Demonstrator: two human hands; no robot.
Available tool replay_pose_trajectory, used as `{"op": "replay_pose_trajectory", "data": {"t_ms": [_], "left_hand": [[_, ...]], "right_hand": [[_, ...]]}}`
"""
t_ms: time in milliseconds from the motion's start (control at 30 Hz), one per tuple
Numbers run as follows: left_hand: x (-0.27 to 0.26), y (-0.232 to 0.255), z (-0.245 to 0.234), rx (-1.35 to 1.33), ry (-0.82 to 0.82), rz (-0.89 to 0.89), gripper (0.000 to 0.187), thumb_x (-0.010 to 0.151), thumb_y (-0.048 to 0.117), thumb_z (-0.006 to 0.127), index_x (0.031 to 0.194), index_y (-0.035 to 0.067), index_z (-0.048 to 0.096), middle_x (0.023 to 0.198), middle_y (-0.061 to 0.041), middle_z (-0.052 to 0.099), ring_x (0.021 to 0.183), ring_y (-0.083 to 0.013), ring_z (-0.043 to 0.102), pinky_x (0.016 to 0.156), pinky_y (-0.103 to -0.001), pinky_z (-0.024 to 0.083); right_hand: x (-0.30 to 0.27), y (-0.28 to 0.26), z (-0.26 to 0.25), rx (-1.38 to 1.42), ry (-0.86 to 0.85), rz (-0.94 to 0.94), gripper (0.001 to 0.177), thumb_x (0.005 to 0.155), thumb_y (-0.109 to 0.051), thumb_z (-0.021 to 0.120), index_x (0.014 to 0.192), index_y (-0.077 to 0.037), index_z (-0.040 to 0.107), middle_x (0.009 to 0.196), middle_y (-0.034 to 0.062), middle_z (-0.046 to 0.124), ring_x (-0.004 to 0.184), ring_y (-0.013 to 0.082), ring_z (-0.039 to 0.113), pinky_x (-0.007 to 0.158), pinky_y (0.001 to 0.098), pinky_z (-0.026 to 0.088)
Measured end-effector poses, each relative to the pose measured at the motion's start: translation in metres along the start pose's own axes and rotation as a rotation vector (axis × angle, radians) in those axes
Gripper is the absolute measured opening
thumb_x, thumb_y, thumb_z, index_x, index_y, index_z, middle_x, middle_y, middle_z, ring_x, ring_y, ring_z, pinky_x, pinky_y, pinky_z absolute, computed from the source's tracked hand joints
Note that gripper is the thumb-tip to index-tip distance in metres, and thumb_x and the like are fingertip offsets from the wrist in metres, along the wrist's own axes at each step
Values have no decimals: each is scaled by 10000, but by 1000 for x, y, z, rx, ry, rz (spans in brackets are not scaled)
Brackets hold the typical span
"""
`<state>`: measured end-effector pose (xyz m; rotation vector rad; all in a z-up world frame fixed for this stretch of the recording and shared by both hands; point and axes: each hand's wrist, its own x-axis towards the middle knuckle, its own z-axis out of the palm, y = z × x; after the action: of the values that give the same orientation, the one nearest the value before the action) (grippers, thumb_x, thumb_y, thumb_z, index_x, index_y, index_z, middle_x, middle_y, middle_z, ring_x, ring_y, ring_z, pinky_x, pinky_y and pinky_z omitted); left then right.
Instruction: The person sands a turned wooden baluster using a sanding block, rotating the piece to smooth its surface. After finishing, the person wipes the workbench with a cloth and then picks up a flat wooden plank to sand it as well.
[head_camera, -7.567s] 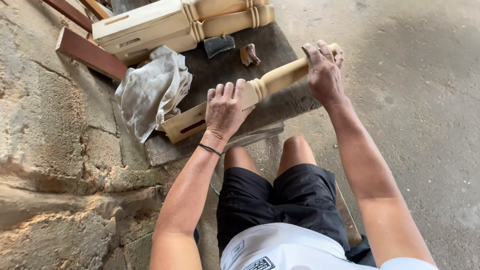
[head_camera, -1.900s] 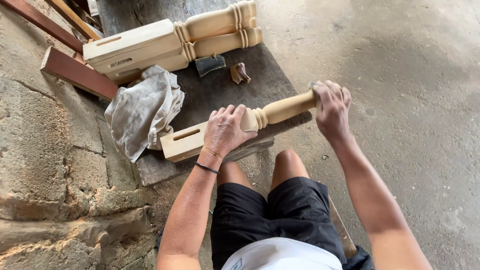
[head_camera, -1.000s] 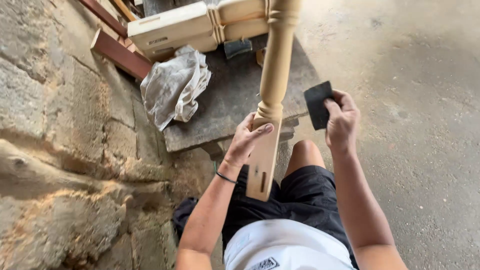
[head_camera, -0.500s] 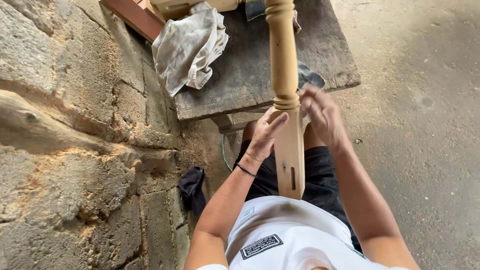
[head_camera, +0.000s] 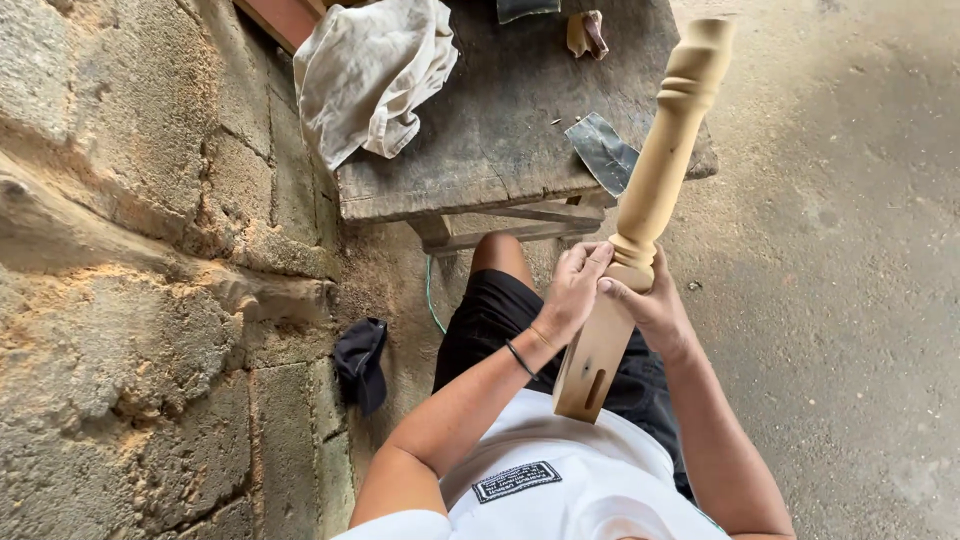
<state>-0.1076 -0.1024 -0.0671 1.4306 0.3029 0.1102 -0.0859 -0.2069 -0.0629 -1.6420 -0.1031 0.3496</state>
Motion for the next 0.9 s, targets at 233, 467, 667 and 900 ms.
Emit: {"op": "replay_pose_trajectory", "data": {"t_ms": [233,467,667,900], "left_hand": [[49,59,-30,352,101,280,345,839,238,484,1056,-30,473,791,-141,457,712,-194,477,657,-318,432],[137,49,-29,712,135,76,301,663,321,599,812,63,551,728,-146,607,750,-316,613,650,-425,494],[119,101,-39,-2,342,183,96,722,153,538,775,77,514,601,-95,602,505,-159,606,483,-262,523],[135,109,-41,-518,82,398,108,719,52,580,692,102,489,666,9,524,615,-48,444,564,-176,379]], "right_hand": [[-14,-10,14,359,134,-38,616,609,-34,697,1158,-105,427,881,57,563,729,129,569,595,259,519],[-19,-34,29,436,108,12,298,626,-73,680,869,-17,517,922,57,499,689,158,569,567,266,505],[-2,-21,19,416,113,-9,316,648,-99,676,926,-40,537,717,79,540,583,166,586,461,289,512],[-2,-56,2,-66,-64,38,559,602,-270,639,1105,-61,517,948,33,560,857,114,482,758,234,392]]}}
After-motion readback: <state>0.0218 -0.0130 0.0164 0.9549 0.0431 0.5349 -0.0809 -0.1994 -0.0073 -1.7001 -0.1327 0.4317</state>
